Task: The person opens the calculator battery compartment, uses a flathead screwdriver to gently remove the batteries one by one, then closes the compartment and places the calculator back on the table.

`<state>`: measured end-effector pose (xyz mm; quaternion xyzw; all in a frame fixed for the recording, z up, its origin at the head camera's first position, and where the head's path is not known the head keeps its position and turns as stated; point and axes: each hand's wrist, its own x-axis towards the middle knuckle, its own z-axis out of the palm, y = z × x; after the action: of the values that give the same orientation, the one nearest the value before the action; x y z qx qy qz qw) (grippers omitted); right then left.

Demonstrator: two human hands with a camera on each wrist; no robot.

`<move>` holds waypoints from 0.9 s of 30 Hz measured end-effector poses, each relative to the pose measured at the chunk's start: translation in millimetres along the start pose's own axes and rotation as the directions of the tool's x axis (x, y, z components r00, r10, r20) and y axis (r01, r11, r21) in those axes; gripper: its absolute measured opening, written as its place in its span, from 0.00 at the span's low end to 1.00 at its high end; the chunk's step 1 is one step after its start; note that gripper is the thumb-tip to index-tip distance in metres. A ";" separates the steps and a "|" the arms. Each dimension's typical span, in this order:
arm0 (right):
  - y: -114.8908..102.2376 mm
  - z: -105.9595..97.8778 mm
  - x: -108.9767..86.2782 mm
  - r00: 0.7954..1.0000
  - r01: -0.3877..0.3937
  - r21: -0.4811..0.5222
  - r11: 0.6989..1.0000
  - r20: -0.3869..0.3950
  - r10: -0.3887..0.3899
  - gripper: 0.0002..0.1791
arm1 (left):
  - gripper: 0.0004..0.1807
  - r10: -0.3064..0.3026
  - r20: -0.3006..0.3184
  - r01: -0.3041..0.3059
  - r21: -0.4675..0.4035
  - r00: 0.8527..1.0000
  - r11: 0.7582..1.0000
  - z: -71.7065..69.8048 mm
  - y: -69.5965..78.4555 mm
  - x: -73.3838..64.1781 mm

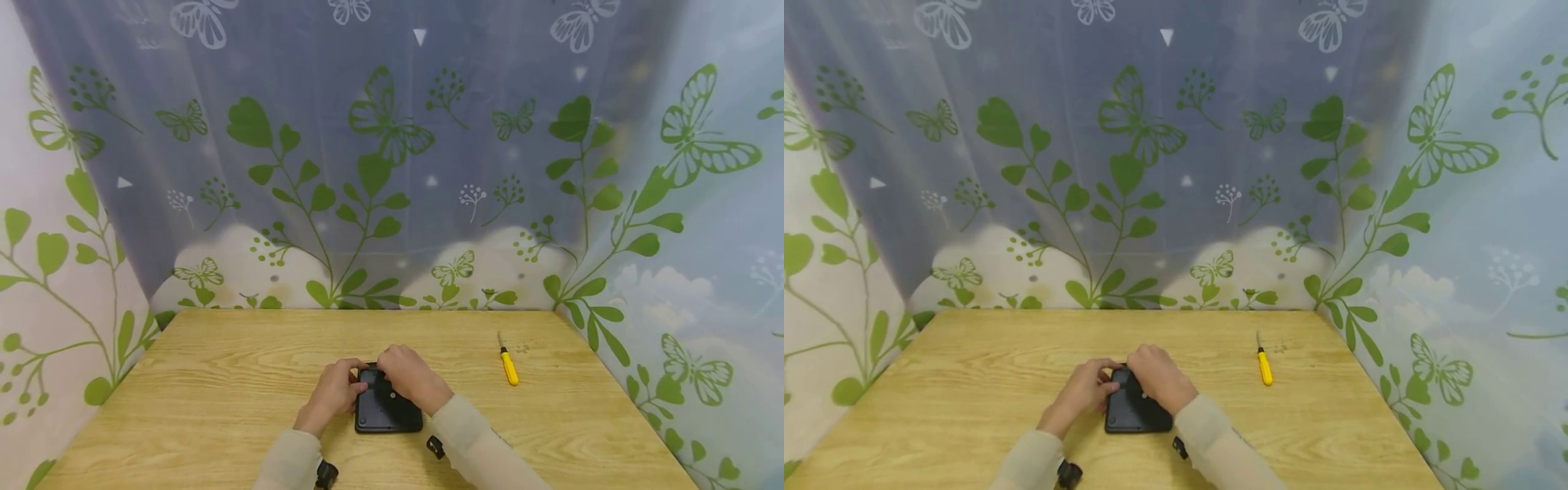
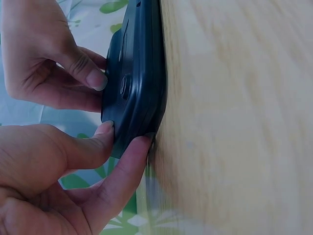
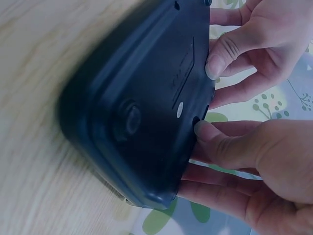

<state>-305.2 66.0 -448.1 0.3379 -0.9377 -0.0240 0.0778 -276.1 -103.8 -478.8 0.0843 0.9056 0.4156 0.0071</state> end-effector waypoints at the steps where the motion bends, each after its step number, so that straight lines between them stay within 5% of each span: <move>1: -0.1 -0.1 -0.1 1.000 0.002 0.002 1.000 -0.001 -0.002 0.03 | 0.19 -0.001 0.002 0.001 0.002 1.000 1.000 0.1 0.0 -0.1; 8: -0.7 -1.5 -2.1 1.000 0.005 0.030 1.000 0.000 -0.005 0.06 | 0.19 -0.004 0.006 0.004 0.005 1.000 1.000 -0.4 1.7 -1.3; 20: -0.7 -5.7 -0.6 0.996 0.004 0.055 0.998 0.092 -0.009 0.27 | 0.18 0.026 0.008 -0.026 0.001 1.000 1.000 -2.4 2.4 -3.5; 27: 2.4 -7.5 2.9 0.989 -0.016 0.101 0.995 0.150 0.001 0.26 | 0.18 0.042 -0.009 -0.042 -0.004 0.999 0.999 -1.7 0.5 -2.5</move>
<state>-307.7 66.0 -440.1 0.3348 -0.9423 -0.0009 -0.0099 -273.7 -105.2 -477.4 0.1017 0.9028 0.4179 -0.0054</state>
